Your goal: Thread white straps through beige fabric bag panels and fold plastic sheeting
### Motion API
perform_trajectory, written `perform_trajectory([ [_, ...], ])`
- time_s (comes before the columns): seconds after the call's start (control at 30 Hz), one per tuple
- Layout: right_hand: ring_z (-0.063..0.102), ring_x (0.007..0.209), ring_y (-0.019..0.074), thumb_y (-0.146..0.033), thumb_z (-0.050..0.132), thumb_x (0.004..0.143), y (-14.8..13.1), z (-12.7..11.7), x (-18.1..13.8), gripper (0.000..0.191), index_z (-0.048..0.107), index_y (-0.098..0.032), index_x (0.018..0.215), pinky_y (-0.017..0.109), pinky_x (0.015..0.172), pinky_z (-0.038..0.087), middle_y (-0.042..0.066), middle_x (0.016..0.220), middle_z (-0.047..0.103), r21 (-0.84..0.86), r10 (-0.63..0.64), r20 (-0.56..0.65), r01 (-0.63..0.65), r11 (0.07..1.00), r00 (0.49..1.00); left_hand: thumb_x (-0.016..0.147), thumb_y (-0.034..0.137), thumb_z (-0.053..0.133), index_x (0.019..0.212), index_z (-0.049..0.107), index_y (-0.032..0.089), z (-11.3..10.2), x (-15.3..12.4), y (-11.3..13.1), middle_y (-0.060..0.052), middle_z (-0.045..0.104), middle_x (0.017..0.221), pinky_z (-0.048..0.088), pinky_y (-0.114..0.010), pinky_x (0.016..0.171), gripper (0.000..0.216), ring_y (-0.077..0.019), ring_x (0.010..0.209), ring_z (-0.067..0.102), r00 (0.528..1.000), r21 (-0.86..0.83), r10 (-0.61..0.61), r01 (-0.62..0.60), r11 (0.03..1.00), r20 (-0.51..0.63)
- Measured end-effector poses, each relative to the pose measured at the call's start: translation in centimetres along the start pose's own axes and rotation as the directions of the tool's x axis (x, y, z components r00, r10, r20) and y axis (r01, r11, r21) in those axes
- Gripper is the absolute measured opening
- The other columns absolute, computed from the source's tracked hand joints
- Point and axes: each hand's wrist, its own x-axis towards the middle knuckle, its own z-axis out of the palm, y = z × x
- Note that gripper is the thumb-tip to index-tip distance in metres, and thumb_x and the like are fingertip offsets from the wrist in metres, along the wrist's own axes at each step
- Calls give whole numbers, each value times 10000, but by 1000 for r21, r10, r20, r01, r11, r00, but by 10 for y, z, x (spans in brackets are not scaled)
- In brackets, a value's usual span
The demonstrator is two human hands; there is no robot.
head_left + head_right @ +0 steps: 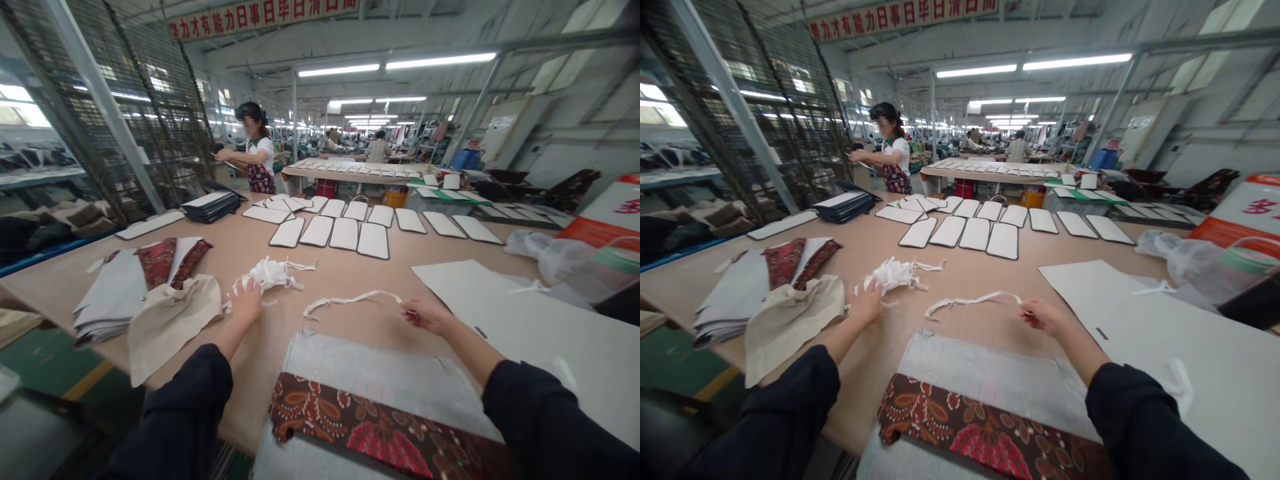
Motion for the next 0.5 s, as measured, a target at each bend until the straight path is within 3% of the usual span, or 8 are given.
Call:
perform_trajectory([
  [0.1, 561, 534, 77, -140, 573, 740, 16, 22, -31, 53, 531, -136, 707, 179, 514, 453, 24, 646, 609, 287, -10, 110, -22, 958, 994, 731, 157, 499, 1213, 457, 171, -14, -21, 52, -104, 359, 1368, 127, -498, 1045, 484, -297, 1292, 209, 978, -165, 190, -202, 965, -84],
  [0.17, 586, 604, 75, -145, 593, 728, 21, 43, -50, 53, 551, -136, 759, 179, 573, 474, 36, 737, 630, 422, -27, 173, -49, 905, 985, 758, 216, 493, 1165, 494, 177, -22, -43, 90, -93, 491, 1256, 276, -407, 1013, 409, -240, 1188, 395, 924, -393, 376, -372, 841, -69],
  [0.23, 595, 638, 75, -167, 607, 727, 22, 61, -67, 91, 555, -143, 799, 185, 601, 482, 37, 789, 637, 509, -49, 224, -75, 857, 973, 804, 248, 446, 1127, 516, 192, -28, -63, 124, -71, 570, 1154, 376, -333, 943, 335, -187, 1074, 501, 855, -579, 514, -454, 677, -69],
  [0.3, 592, 614, 77, -176, 625, 716, 19, 75, -82, 116, 553, -149, 803, 188, 579, 479, 26, 760, 637, 570, -66, 288, -116, 813, 955, 800, 200, 442, 1199, 455, 202, -30, -73, 148, -77, 516, 1226, 354, -342, 967, 400, -185, 1127, 458, 805, -563, 568, -552, 615, -169],
  [0.37, 575, 558, 75, -165, 643, 697, 14, 82, -93, 125, 553, -150, 782, 181, 526, 463, 6, 684, 626, 604, -75, 347, -161, 781, 935, 773, 129, 449, 1287, 350, 234, -26, -70, 162, -83, 370, 1361, 256, -422, 1024, 534, -219, 1247, 317, 793, -402, 568, -604, 688, -221],
  [0.43, 553, 516, 70, -158, 654, 689, 8, 78, -98, 122, 556, -148, 762, 170, 483, 444, -10, 627, 606, 633, -95, 373, -179, 753, 923, 766, 116, 452, 1321, 290, 246, -19, -55, 163, -99, 278, 1411, 206, -491, 1023, 593, -261, 1294, 219, 854, -256, 497, -520, 814, -153],
  [0.5, 542, 509, 67, -156, 652, 698, 5, 61, -96, 106, 561, -149, 754, 166, 475, 445, -14, 617, 596, 695, -134, 342, -154, 703, 930, 788, 136, 431, 1273, 369, 198, -9, -36, 154, -146, 381, 1336, 285, -483, 972, 493, -279, 1242, 315, 920, -202, 390, -391, 898, -44],
])
